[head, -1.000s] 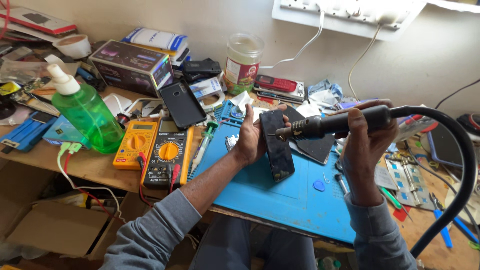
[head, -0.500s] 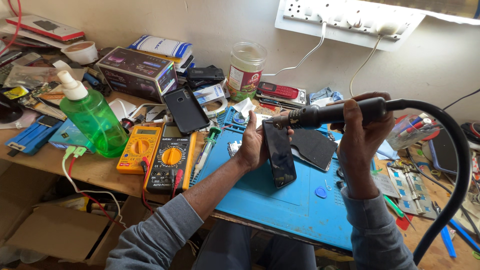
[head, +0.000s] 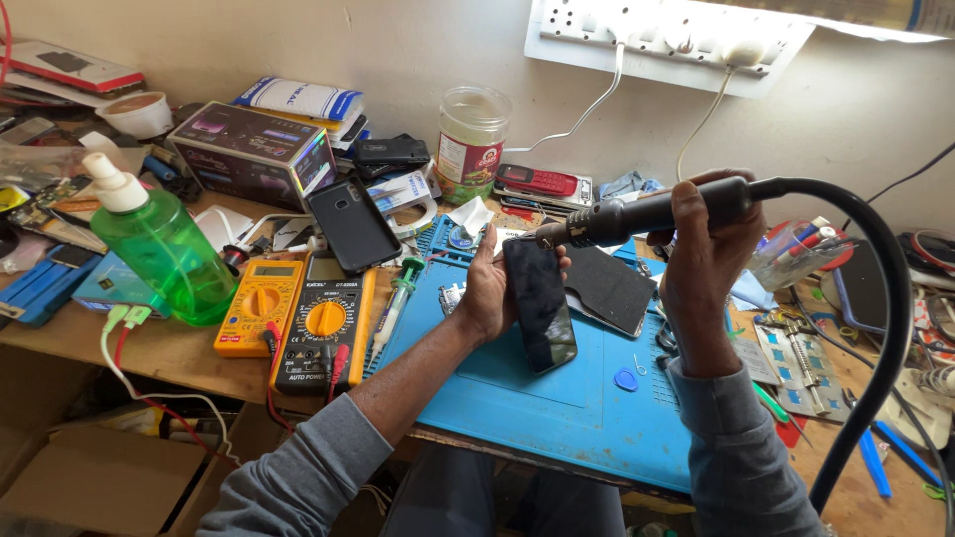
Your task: The person disassembles a smartphone by removing the back cover and internal components. They use a heat gun to warm the device edges, then pry off the back cover with a plastic tool. The person removes the battery and other internal parts, placing them on the workbench.
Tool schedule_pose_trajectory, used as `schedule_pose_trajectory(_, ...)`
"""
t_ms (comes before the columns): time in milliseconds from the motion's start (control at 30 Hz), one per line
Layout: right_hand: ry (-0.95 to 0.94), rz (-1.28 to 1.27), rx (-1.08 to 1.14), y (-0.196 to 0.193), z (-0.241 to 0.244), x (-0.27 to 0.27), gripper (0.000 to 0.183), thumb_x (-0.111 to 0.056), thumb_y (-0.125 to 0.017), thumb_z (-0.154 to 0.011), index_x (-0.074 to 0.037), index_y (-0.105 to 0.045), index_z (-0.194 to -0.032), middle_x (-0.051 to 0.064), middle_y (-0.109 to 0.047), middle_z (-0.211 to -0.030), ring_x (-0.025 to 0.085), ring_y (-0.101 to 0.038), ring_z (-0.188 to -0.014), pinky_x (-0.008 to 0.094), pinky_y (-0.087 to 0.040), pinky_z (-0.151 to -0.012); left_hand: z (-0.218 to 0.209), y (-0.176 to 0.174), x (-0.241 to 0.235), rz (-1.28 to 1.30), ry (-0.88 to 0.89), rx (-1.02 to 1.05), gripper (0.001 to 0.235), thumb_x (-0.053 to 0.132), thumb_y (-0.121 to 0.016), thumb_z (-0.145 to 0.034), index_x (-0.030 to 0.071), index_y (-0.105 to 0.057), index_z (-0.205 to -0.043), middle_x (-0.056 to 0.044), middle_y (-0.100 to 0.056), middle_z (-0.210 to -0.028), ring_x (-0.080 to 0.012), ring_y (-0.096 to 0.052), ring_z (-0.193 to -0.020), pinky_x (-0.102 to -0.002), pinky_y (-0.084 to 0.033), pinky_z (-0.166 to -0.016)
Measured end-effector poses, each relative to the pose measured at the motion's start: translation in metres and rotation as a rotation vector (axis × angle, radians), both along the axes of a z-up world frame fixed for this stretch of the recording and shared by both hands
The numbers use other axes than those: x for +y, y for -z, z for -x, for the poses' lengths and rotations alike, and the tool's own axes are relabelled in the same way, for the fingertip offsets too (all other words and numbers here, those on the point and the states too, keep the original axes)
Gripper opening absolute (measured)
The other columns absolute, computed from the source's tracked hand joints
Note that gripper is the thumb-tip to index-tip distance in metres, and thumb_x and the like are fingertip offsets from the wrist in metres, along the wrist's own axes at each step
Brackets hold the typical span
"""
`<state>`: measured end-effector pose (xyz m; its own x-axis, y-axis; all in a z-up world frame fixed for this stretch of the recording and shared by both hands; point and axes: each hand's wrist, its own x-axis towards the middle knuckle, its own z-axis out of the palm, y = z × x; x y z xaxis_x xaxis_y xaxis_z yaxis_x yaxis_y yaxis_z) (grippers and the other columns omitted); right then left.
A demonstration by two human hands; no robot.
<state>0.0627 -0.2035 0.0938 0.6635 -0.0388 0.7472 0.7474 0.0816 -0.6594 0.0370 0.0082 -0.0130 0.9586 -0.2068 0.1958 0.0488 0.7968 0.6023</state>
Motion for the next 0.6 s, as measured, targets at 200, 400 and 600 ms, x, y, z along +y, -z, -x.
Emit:
schedule_pose_trajectory(200, -0.02, -0.037, -0.022, 0.003, -0.005, -0.005, 0.033, -0.027, -0.069, -0.107, -0.007, -0.046, -0.119, 0.009, -0.057, -0.106, 0.016, -0.071, -0.089, 0.025, -0.06, -0.064, -0.002, 0.005, 0.002, -0.051, 0.02, -0.021, 0.09, 0.068, -0.016, -0.105, -0.005, -0.057, -0.135, -0.018, -0.07, -0.118, -0.0258, -0.068, -0.111, -0.043, -0.054, -0.102)
schedule_pose_trajectory(400, 0.013, -0.059, 0.03, 0.002, -0.009, -0.009, 0.031, -0.026, -0.069, -0.105, -0.005, -0.051, -0.12, 0.007, -0.059, -0.102, 0.012, -0.065, -0.082, 0.024, -0.058, -0.063, -0.013, 0.009, 0.001, 0.057, 0.021, -0.017, 0.087, 0.065, -0.019, -0.106, -0.007, -0.058, -0.133, -0.024, -0.07, -0.12, -0.0321, -0.069, -0.111, -0.044, -0.054, -0.103)
schedule_pose_trajectory(600, 0.001, -0.099, 0.085, 0.006, -0.009, -0.017, 0.023, -0.023, -0.068, -0.104, -0.005, -0.056, -0.113, 0.005, -0.061, -0.091, 0.01, -0.065, -0.073, 0.023, -0.056, -0.058, -0.01, 0.011, 0.004, 0.001, 0.014, -0.023, 0.084, 0.061, -0.02, -0.107, -0.009, -0.059, -0.133, -0.025, -0.071, -0.119, -0.034, -0.069, -0.111, -0.046, -0.054, -0.103)
